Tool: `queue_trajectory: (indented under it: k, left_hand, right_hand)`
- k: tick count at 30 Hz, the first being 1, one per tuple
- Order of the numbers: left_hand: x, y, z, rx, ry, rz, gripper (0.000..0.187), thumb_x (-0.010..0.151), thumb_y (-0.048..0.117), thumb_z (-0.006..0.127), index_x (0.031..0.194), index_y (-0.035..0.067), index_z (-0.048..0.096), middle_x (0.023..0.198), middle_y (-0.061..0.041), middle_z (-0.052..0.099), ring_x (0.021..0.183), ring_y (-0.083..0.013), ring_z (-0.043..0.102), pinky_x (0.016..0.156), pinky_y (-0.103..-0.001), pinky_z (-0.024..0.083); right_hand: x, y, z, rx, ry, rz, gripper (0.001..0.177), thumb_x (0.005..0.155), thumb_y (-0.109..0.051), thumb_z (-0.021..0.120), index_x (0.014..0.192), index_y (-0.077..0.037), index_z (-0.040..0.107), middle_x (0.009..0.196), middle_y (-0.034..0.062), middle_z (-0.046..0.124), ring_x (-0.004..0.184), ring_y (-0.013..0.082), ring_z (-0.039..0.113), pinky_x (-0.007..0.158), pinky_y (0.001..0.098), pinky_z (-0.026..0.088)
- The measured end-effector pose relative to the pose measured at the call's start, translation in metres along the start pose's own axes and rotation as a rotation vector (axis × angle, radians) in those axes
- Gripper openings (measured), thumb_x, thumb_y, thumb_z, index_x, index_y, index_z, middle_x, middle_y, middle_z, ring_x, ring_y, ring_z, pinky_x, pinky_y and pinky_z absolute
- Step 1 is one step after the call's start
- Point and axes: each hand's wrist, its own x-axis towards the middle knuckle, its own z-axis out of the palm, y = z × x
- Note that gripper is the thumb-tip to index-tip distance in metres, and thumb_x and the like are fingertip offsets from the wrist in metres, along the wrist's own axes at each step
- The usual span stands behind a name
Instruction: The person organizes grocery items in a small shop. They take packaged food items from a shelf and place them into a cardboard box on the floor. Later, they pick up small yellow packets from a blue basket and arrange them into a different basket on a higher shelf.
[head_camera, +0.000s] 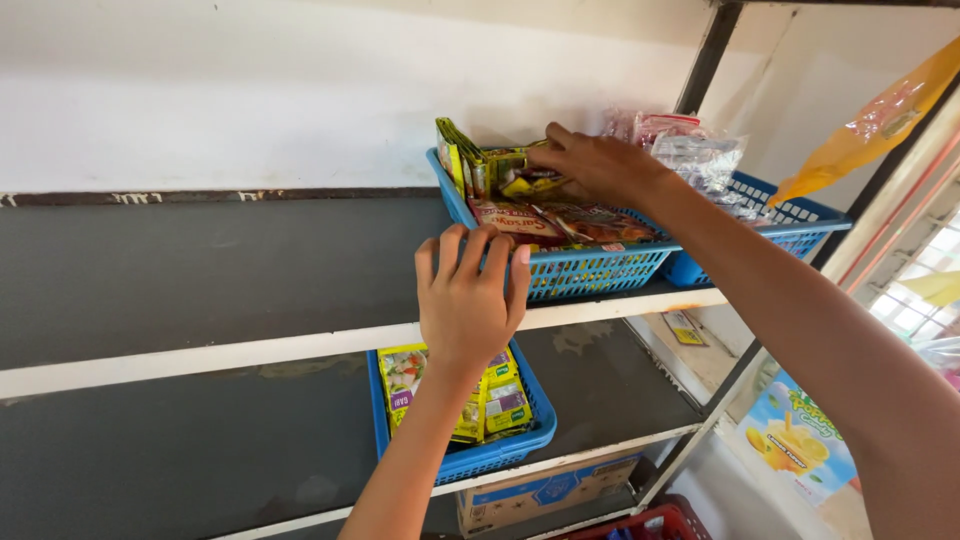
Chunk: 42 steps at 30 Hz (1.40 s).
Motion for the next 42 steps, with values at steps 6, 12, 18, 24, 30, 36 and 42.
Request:
queue_trajectory:
  k: [6, 12, 18, 24, 30, 36, 42]
  left_hand:
    - [0.000, -0.001, 0.003, 0.007, 0.006, -0.009, 0.022, 0.104, 0.025, 0.063, 0.097, 0.005, 0.070, 0.109, -0.008, 0.069, 0.109, -0.0303, 0.056, 0.095, -0.048, 0.042]
    - [-0.002, -0.002, 0.003, -0.019, -0.002, -0.015, 0.022, 0.104, 0.024, 0.062, 0.101, 0.004, 0.072, 0.110, -0.008, 0.071, 0.114, -0.0297, 0.059, 0.098, -0.048, 0.043]
    - [-0.002, -0.004, 0.003, -0.089, -0.027, 0.074, 0.024, 0.105, 0.018, 0.060, 0.116, 0.001, 0.073, 0.123, -0.012, 0.072, 0.131, -0.0282, 0.062, 0.114, -0.045, 0.043]
    - [-0.004, -0.008, 0.005, -0.164, -0.068, 0.090, 0.027, 0.106, 0.015, 0.061, 0.127, -0.001, 0.068, 0.131, -0.015, 0.069, 0.132, -0.0296, 0.062, 0.120, -0.045, 0.044]
    - [-0.078, -0.008, -0.027, -0.198, -0.183, 0.227, 0.040, 0.102, 0.016, 0.065, 0.141, 0.011, 0.063, 0.143, -0.014, 0.055, 0.131, -0.0344, 0.055, 0.115, -0.049, 0.044]
    - [-0.195, -0.052, -0.041, -0.020, -0.534, -0.098, 0.045, 0.098, 0.020, 0.064, 0.141, 0.011, 0.054, 0.139, -0.017, 0.053, 0.130, -0.0354, 0.052, 0.111, -0.055, 0.042]
    - [-0.250, -0.076, -0.018, 0.124, -0.462, -0.651, 0.057, 0.097, 0.021, 0.060, 0.145, -0.006, 0.045, 0.146, -0.029, 0.044, 0.136, -0.0453, 0.042, 0.108, -0.059, 0.035]
  right_hand:
    - [0.024, 0.029, 0.053, -0.161, 0.115, -0.235, 0.057, 0.084, -0.003, 0.070, 0.134, -0.010, 0.045, 0.124, 0.0162, 0.049, 0.116, 0.0373, 0.059, 0.090, 0.0444, 0.055]
    - [0.026, 0.027, 0.063, 0.010, 0.033, -0.207, 0.063, 0.079, 0.000, 0.071, 0.135, -0.007, 0.041, 0.126, 0.0202, 0.046, 0.123, 0.0419, 0.048, 0.102, 0.0498, 0.045]
    - [0.041, 0.049, 0.060, 0.329, -0.287, -0.047, 0.062, 0.076, -0.004, 0.075, 0.129, -0.010, 0.044, 0.131, 0.0175, 0.045, 0.131, 0.0381, 0.041, 0.112, 0.0507, 0.036]
    - [0.004, 0.054, 0.030, 0.550, -0.327, 0.047, 0.067, 0.077, 0.004, 0.061, 0.141, -0.013, 0.052, 0.146, 0.0135, 0.051, 0.140, 0.0293, 0.044, 0.114, 0.0432, 0.038]
    - [-0.136, -0.115, -0.062, 0.520, 0.426, 0.005, 0.020, 0.096, 0.004, 0.059, 0.115, -0.003, 0.064, 0.111, 0.0121, 0.072, 0.104, 0.0221, 0.070, 0.091, 0.0358, 0.055]
    - [-0.170, -0.211, 0.000, 0.871, -0.128, 0.043, 0.023, 0.095, -0.011, 0.060, 0.114, -0.004, 0.071, 0.105, 0.0104, 0.078, 0.096, 0.0211, 0.077, 0.081, 0.0342, 0.060]
    - [-0.110, -0.234, 0.197, 0.885, -0.035, 0.211, 0.027, 0.095, -0.017, 0.060, 0.115, 0.000, 0.069, 0.108, 0.0187, 0.075, 0.101, 0.0324, 0.073, 0.085, 0.0420, 0.056]
